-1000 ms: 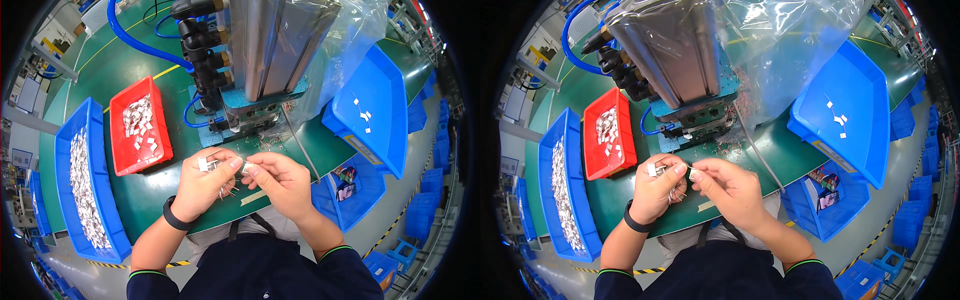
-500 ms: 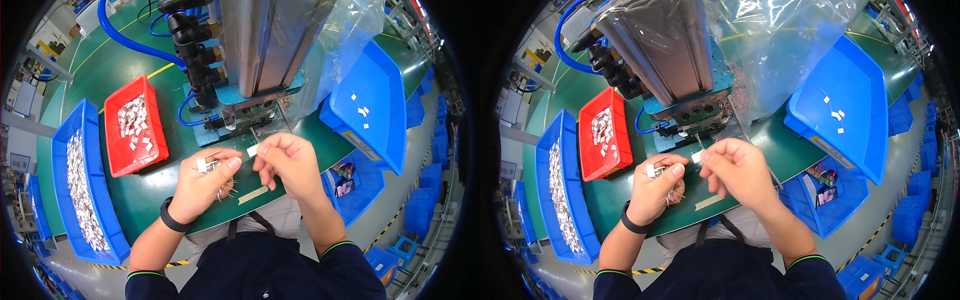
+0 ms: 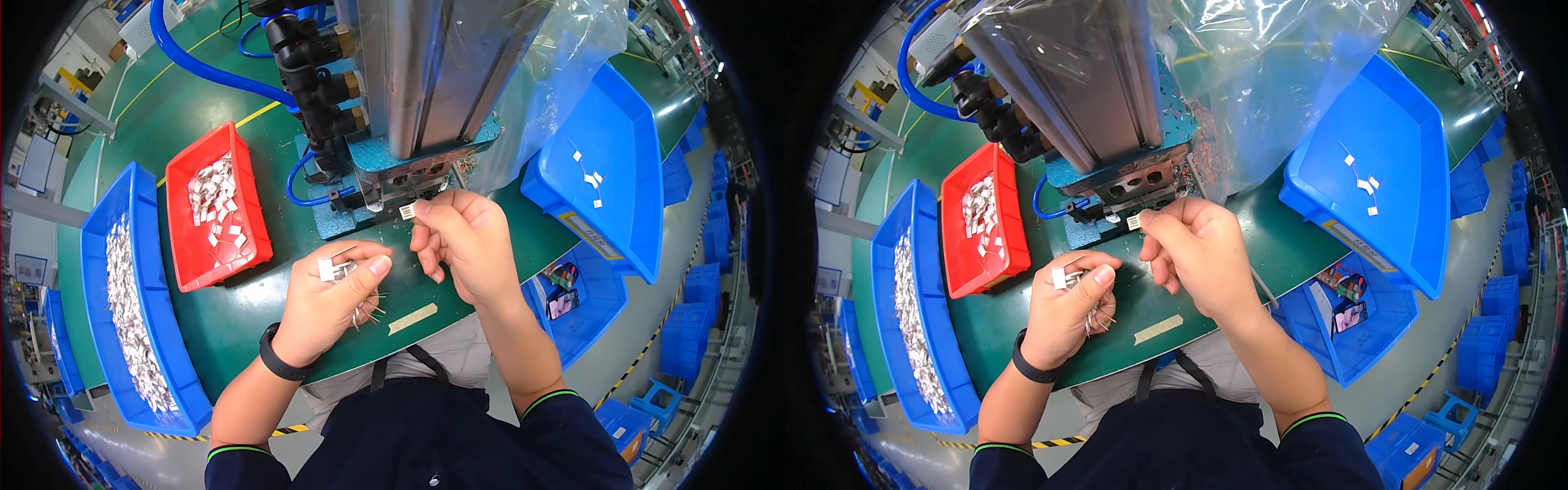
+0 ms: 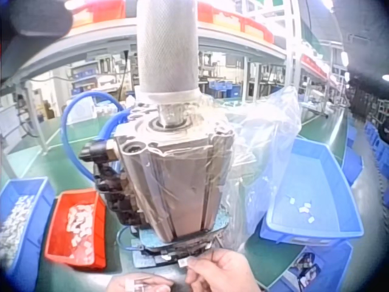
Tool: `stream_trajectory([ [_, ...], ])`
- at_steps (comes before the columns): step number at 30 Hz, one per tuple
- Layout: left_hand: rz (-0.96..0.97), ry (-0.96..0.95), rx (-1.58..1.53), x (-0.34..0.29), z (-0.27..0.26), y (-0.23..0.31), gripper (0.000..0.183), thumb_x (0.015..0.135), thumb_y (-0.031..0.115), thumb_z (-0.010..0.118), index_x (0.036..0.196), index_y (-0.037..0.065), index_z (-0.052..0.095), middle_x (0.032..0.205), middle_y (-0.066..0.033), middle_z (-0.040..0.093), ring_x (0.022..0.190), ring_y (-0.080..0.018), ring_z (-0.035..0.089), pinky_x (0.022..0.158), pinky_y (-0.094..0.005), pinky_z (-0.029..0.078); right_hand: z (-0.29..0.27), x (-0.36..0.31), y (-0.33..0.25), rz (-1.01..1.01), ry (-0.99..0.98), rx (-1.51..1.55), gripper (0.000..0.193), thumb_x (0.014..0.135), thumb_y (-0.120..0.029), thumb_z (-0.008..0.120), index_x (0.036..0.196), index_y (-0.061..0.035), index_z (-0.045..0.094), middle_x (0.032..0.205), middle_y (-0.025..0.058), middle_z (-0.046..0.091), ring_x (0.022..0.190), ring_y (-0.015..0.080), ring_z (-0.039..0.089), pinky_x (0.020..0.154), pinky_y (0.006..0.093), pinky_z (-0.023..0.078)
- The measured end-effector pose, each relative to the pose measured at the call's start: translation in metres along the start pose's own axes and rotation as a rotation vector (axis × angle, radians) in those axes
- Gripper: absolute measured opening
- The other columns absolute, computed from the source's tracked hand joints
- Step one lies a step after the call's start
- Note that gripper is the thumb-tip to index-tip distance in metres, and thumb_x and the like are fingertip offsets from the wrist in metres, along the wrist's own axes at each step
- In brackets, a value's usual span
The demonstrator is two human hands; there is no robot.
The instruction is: The person picks small white plastic components from a blue bin and inserts them into a vertical press machine. They then use a thin metal tool to manipulate the components within the machine's mechanism. The person repeats this process, handling the components one at a time and placing them into the machine.
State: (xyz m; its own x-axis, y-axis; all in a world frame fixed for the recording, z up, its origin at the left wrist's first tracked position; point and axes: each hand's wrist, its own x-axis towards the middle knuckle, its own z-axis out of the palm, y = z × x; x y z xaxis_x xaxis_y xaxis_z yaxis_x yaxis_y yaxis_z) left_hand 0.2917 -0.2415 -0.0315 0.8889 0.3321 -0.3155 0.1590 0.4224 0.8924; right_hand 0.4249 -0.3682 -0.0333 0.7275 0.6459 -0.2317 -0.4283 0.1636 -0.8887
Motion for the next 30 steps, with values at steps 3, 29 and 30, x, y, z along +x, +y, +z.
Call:
stream_trajectory([
  [3,-0.005,-0.005,-0.005,-0.0001,0.0003,0.0001,0.024,0.089,0.016,0.066,0.104,-0.003,0.061,0.066,-0.0048,0.055,0.048,-0.0099,0.049,0.042,-0.0227,0.036,0.0011,-0.0002,-0.0005,0.001,0.003,0.006,0.019,0.089,-0.012,0.06,0.076,0.0015,0.055,0.064,0.0103,0.06,0.042,0.0119,0.052,0.035,0.0239,0.036],
  [29,0.0,0.007,0.001,0.0003,0.0006,-0.0015,0.024,0.09,0.017,0.065,0.103,-0.002,0.06,0.068,-0.0034,0.054,0.047,-0.009,0.048,0.04,-0.0223,0.034,-0.0024,-0.0042,0.006,0.013,-0.023,-0.03,0.017,0.087,-0.014,0.064,0.083,0.0011,0.057,0.067,0.0062,0.061,0.047,0.007,0.053,0.04,0.0198,0.04],
  [30,0.001,0.011,-0.004,0.0,0.0007,-0.001,0.024,0.09,0.017,0.065,0.103,-0.002,0.06,0.068,-0.0035,0.054,0.047,-0.0091,0.048,0.04,-0.0223,0.034,-0.0021,-0.0079,0.0069,0.012,-0.044,-0.05,0.016,0.088,-0.014,0.064,0.084,0.0008,0.058,0.068,0.006,0.062,0.049,0.0069,0.054,0.041,0.0197,0.041],
])
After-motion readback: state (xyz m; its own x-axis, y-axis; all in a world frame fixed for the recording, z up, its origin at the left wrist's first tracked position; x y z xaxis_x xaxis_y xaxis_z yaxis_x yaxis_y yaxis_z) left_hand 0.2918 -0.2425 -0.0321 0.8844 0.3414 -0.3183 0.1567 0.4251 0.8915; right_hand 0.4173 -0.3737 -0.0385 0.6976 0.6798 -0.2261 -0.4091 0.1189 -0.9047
